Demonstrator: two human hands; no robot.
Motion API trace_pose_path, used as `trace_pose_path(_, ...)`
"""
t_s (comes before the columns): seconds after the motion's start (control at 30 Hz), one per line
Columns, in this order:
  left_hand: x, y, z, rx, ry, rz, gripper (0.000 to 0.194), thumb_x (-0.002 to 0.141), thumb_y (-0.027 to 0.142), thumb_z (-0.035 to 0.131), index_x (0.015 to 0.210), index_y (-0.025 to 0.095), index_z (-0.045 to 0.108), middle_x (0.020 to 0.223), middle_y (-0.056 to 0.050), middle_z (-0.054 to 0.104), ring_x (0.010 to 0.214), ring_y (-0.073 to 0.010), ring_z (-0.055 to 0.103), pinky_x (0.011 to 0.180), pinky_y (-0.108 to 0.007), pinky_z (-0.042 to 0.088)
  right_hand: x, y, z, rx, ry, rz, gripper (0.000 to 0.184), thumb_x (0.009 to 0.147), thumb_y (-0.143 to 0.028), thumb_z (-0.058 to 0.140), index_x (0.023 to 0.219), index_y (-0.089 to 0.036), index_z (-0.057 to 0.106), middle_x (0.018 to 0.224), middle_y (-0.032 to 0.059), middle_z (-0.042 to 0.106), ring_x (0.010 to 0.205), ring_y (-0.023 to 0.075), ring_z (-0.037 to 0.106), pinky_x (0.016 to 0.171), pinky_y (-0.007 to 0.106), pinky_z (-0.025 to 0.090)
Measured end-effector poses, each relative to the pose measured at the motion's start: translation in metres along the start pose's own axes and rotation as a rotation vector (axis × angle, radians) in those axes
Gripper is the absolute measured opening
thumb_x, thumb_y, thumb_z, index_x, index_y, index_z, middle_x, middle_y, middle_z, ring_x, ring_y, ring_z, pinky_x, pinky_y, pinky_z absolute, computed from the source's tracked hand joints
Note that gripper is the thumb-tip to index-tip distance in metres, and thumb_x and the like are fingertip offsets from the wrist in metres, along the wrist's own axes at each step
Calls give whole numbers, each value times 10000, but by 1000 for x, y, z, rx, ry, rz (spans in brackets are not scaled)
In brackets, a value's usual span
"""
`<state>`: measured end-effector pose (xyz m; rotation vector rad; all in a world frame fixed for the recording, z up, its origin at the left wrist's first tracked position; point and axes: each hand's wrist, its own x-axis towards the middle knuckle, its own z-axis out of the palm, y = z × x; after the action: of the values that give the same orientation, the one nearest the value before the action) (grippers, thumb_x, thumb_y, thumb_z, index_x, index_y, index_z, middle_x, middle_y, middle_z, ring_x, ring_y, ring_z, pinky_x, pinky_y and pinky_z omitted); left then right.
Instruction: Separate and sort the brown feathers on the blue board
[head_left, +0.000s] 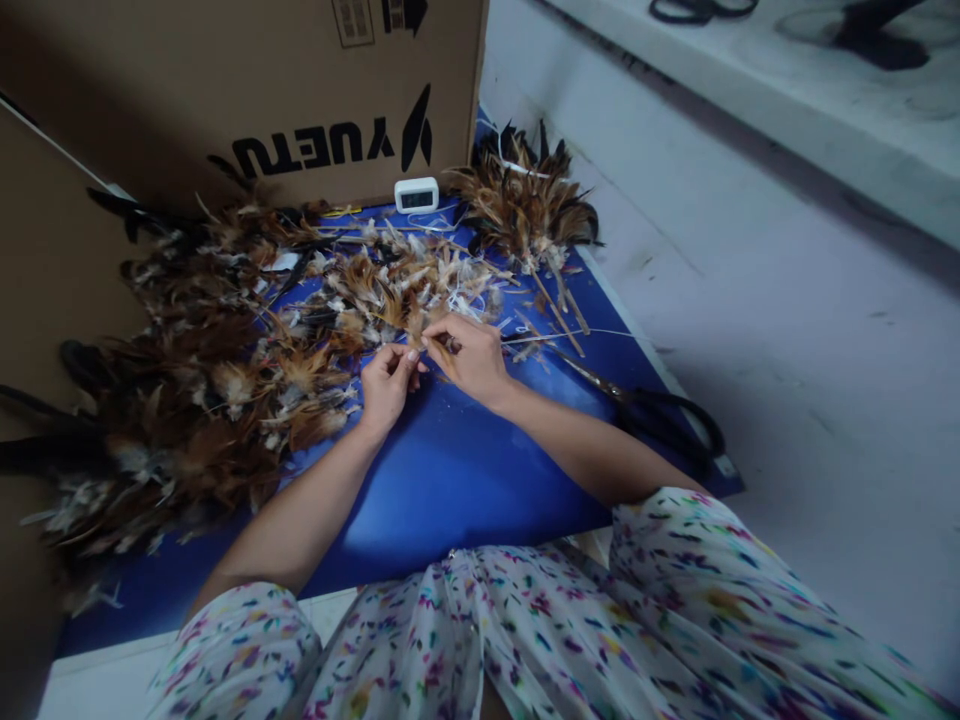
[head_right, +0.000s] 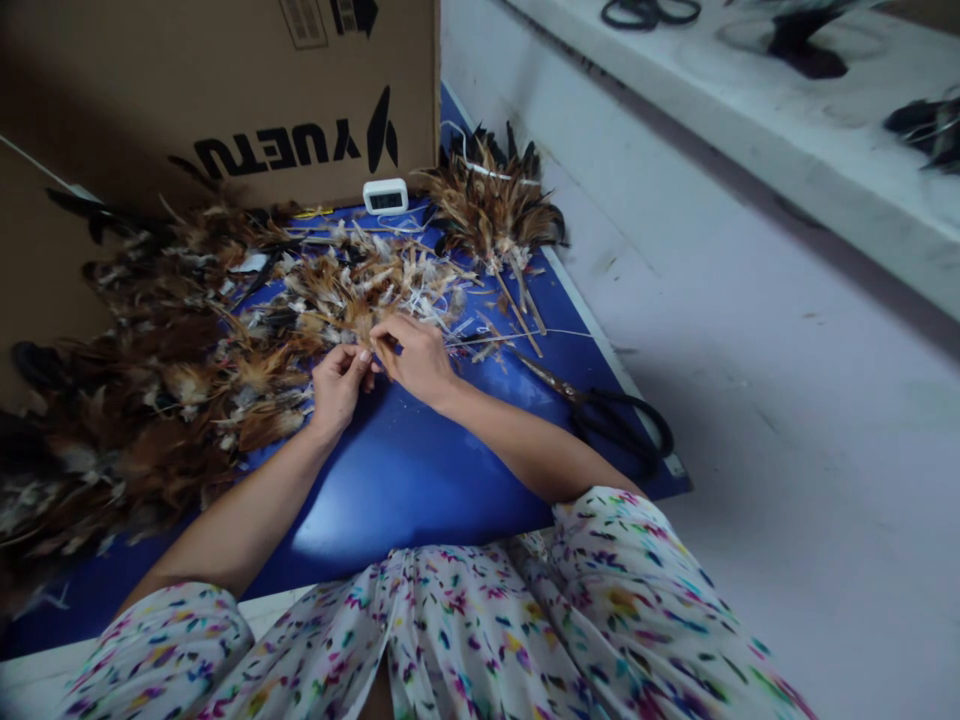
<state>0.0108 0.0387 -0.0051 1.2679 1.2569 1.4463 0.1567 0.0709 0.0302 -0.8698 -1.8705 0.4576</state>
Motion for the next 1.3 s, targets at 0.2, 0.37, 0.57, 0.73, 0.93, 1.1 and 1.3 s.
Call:
trace_pose_path(0.2,0,1,0,-5,2,8,312,769,464,681,753,167,587,588,14,634,396,-65,479,393,-192,386,-2,4,3,27,-32,9,98,836,-277,597,813,-191,639,778,18,665,682,125,564,648,259,422)
trace_pose_path(0.37,0,0,0,-8,0,7,307,772,455,682,758,164,587,599,12,641,398,-63,483,391,-190,389,0,1,1,57,-41,18,92,838,-251,582,803,-186,637,763,14,662,671,119,564,642,252,426)
trace_pose_path(0.57,0,1,-1,3,-18,6,300,776,440,682,746,155,592,574,23,625,398,-59,480,398,-182,401,2,-1,-2,130,-71,56,102,842,-227,554,804,-170,630,734,4,656,628,102,560,628,229,439)
trace_pose_path(0.73,0,-1,-2,-5,-34,21,274,789,418,676,762,153,613,574,28,620,405,-58,487,407,-181,404,5,-3,-4,129,-109,96,75,821,-215,589,804,-164,642,752,5,670,692,112,600,686,237,460)
trace_pose_path(0.93,3,-6,-3,-98,16,-7,295,757,430,704,784,150,617,600,17,643,402,-58,499,401,-179,393,10,-6,-8,197,-87,213,97,795,-202,611,878,-178,654,823,9,692,722,123,628,699,260,497)
trace_pose_path(1.1,2,-5,-2,-137,38,-19,290,759,421,705,781,148,609,598,15,642,403,-60,491,396,-182,391,18,-11,-21,189,-53,232,122,817,-230,587,903,-173,654,842,26,679,747,129,624,692,266,499)
trace_pose_path(1.3,5,-2,-2,-223,68,-36,284,733,394,736,772,151,594,587,26,629,397,-57,481,390,-177,383,27,-20,-40,139,-10,239,109,813,-245,602,871,-174,661,785,10,648,698,116,582,631,244,455)
